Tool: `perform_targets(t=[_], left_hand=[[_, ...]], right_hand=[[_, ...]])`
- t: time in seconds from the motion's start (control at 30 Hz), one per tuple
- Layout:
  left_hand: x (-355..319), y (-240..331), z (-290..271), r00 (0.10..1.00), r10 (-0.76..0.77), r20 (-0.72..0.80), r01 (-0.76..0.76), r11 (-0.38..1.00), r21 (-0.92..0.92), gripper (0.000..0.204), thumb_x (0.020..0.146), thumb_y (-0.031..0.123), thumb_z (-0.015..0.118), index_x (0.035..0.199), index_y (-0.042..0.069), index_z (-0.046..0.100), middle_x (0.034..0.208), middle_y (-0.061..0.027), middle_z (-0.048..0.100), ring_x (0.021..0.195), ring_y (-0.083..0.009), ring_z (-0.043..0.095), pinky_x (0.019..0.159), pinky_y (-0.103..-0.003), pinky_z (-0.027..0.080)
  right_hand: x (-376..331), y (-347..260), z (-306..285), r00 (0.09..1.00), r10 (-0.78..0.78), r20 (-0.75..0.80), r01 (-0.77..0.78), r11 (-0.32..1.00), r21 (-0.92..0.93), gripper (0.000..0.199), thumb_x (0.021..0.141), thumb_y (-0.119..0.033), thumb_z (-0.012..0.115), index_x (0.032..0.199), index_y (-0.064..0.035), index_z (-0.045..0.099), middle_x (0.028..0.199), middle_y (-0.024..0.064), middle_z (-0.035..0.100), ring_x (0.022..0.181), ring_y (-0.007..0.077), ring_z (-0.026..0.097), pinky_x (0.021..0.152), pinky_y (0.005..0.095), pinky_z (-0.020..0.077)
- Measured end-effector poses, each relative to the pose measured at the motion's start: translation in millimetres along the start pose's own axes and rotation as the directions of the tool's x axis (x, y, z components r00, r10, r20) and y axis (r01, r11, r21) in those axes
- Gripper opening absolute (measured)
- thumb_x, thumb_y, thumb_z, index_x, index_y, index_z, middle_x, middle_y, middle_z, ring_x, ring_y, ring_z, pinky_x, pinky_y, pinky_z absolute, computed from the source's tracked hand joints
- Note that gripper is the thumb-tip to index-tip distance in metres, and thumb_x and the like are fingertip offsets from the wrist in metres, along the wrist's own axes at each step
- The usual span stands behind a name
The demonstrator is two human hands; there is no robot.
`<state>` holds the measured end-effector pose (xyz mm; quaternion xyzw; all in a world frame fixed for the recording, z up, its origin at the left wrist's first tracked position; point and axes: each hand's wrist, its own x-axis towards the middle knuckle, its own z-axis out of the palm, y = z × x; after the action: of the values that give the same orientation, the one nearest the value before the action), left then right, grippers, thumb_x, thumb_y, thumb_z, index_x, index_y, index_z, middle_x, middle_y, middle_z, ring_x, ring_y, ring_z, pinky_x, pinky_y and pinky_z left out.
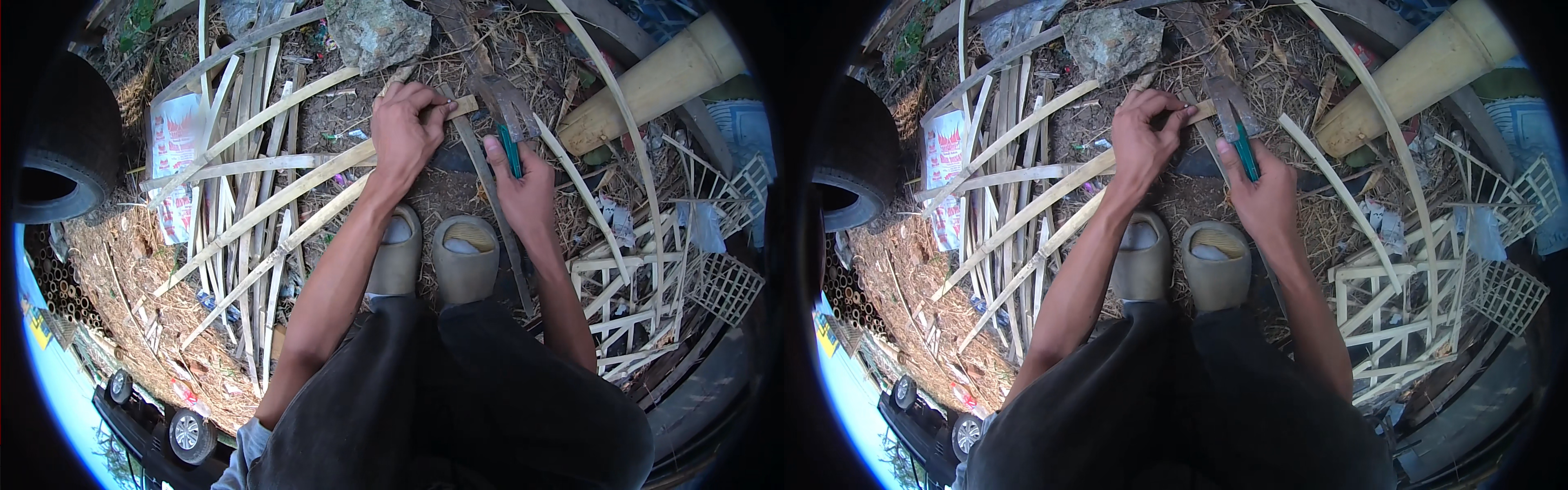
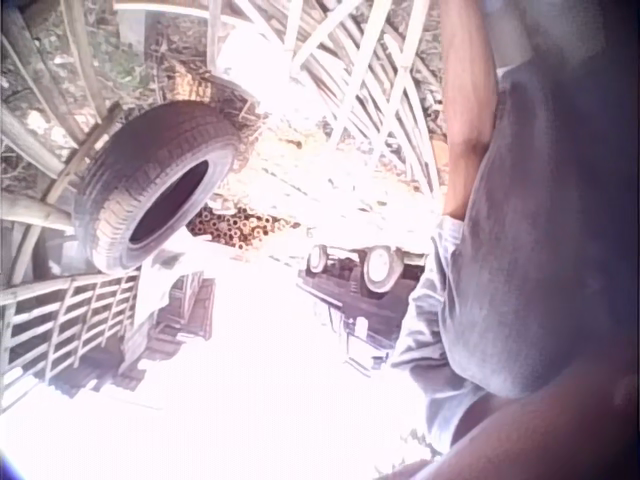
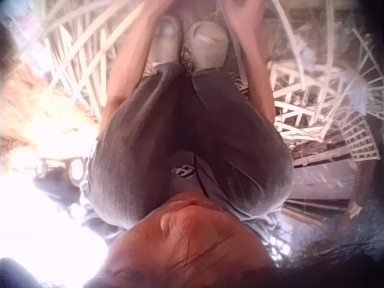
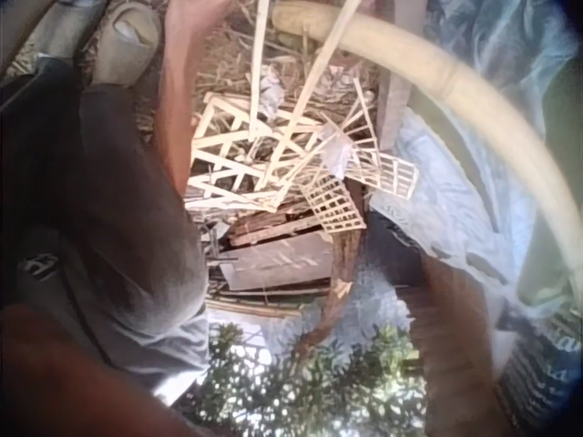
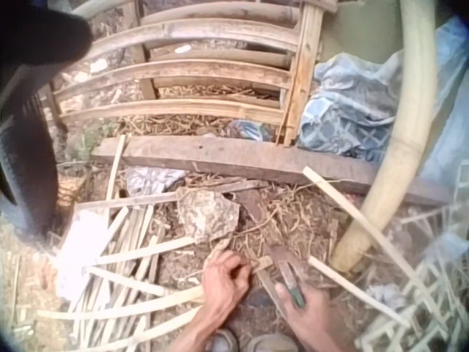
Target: The person splits and shapes thin bamboo strips by hand using a small blade and a hammer to tap the blade into the wood.
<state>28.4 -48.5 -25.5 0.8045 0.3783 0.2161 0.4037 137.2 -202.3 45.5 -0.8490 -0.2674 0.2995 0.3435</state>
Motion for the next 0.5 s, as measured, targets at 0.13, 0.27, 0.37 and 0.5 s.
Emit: perform_targets(t=[0.13,0.27,0.37,0.5], left_hand=[[10.5,2.7,-7.2,0.998,0.056,0.012,-0.055,0.995,-0.079,0.014,0.083,0.013,0.084,0.09,0.002,0.079,0.089,-0.0093,0.075,0.085,-0.0258,0.069,0.079,-0.037,0.054],[10.3,5.3,-9.9,0.999,0.049,0.0,-0.049,0.999,-0.014,0.017,0.085,0.015,0.083,0.092,0.001,0.077,0.088,-0.0119,0.074,0.087,-0.0267,0.07,0.08,-0.037,0.054],[-7.4,15.3,-11.9,0.998,0.059,0.026,-0.063,0.98,0.19,0.013,0.092,0.016,0.076,0.098,0.005,0.074,0.09,-0.0123,0.074,0.09,-0.0299,0.07,0.08,-0.04,0.052],[-15.7,12.6,-5.0,0.998,0.062,0.028,-0.067,0.949,0.309,0.008,0.097,0.015,0.07,0.102,0.009,0.071,0.094,-0.013,0.075,0.088,-0.0342,0.07,0.077,-0.044,0.05]], right_hand=[[-7.9,-0.2,7.5,0.998,0.064,-0.014,-0.061,0.989,0.134,0.038,0.102,-0.037,0.071,0.093,0.0007,0.07,0.059,0.0047,0.055,0.054,0.0111,0.057,0.052,0.0337,0.0451],[-4.7,4.1,10.9,0.994,0.077,-0.08,-0.078,0.997,-0.013,0.037,0.096,-0.033,0.078,0.088,0.0008,0.068,0.06,0.0074,0.058,0.053,0.0153,0.057,0.053,0.0358,0.0458],[-0.3,17.6,10.9,0.99,0.103,-0.096,-0.11,0.992,-0.069,0.035,0.09,-0.029,0.084,0.086,0.0012,0.066,0.062,0.0089,0.059,0.054,0.02,0.058,0.056,0.0382,0.0468],[0.6,30.0,18.4,0.977,-0.048,-0.207,0.03,0.995,-0.091,0.032,0.084,-0.023,0.088,0.088,0.0006,0.067,0.066,0.011,0.062,0.06,0.029,0.063,0.062,0.042,0.0493]])
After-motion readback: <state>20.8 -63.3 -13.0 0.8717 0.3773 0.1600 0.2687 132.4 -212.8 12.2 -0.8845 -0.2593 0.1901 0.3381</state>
